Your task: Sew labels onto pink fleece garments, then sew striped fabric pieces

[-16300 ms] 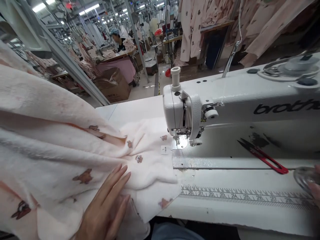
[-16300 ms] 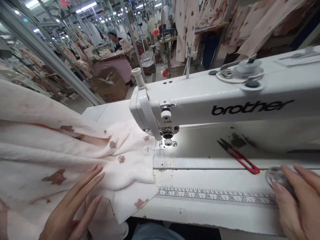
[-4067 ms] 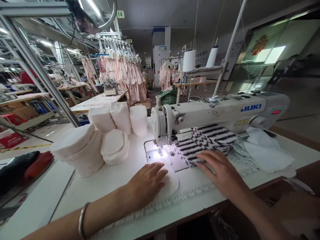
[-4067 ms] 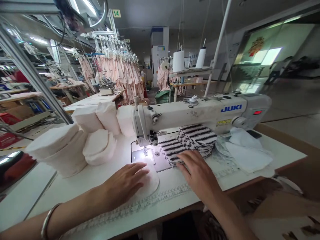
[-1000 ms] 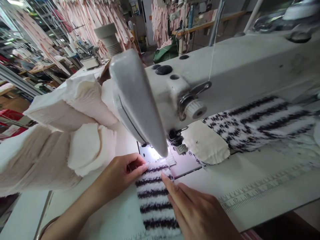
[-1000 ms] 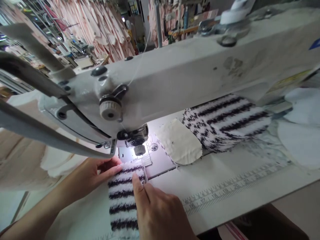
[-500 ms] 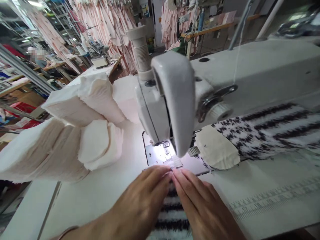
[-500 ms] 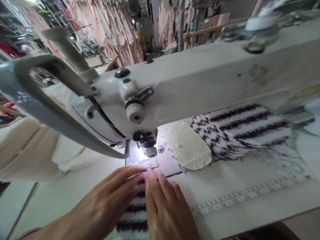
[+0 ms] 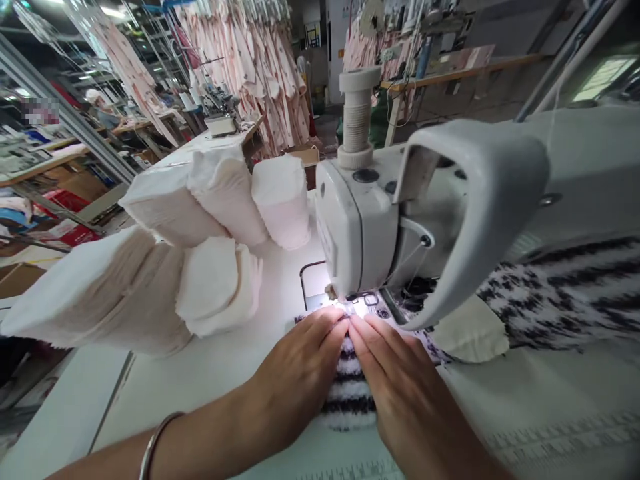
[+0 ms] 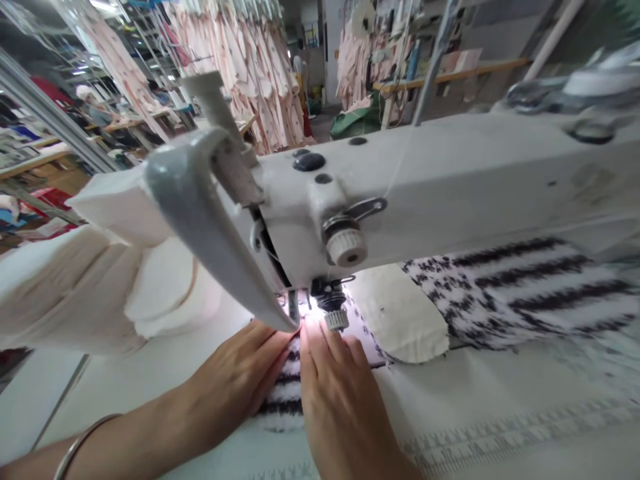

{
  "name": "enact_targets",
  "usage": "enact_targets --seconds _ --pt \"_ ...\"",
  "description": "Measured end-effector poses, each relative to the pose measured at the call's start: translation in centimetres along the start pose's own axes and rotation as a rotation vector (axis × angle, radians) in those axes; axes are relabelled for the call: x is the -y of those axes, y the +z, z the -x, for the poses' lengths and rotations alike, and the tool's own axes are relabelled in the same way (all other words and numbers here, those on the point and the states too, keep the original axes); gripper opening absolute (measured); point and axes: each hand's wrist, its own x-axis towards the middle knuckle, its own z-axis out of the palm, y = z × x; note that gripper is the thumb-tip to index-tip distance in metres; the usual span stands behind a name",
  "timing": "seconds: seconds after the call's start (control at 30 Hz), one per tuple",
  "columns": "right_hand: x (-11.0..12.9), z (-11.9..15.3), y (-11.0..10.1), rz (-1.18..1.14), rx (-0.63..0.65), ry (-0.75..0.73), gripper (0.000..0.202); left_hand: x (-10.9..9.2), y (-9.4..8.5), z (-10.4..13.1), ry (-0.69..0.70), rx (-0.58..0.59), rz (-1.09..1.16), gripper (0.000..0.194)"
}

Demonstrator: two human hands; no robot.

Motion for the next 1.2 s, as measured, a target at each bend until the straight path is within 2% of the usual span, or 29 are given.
enact_targets --seconds 0.17,0.37,0.5,0.6,0.67,0.77,0.97,1.2 --pt "-0.4 0.8 0.6 -0.026 0.017 -0.003 0.047 0.1 0.2 0.0 0.01 0.006 -0.022 0.014" --pt "-1.4 1.3 0.9 -0.187 0.138 -0.005 0.052 0.3 0.2 -0.2 -0.001 0.005 0.016 0.03" --pt "-3.1 0.6 -0.8 -0.365 0.241 -0.034 0.053 0.4 -1.3 0.1 -0.014 0.015 0.097 0.029" --pt "-4.3 -0.1 -2.1 -0.474 0.291 -0.073 0.046 0.3 -3.0 0.7 -0.117 0.07 0.172 0.018" --pt "-4.6 -0.2 -2.3 -0.462 0.292 -0.117 0.039 0.2 -3.6 1.1 -0.185 0.145 0.229 0.013" --pt "-4.5 -0.2 -1.9 -0.375 0.279 -0.179 0.034 0.1 -3.5 1.4 -0.203 0.194 0.269 0.011" --pt "-3.9 -0.2 -0.9 -0.327 0.237 -0.163 0.028 0.4 -1.9 1.4 -0.149 0.185 0.248 0.006" --pt "-4.0 -0.3 -0.8 -0.333 0.194 -0.112 0.026 0.3 -2.3 1.2 -0.17 0.137 0.284 0.006"
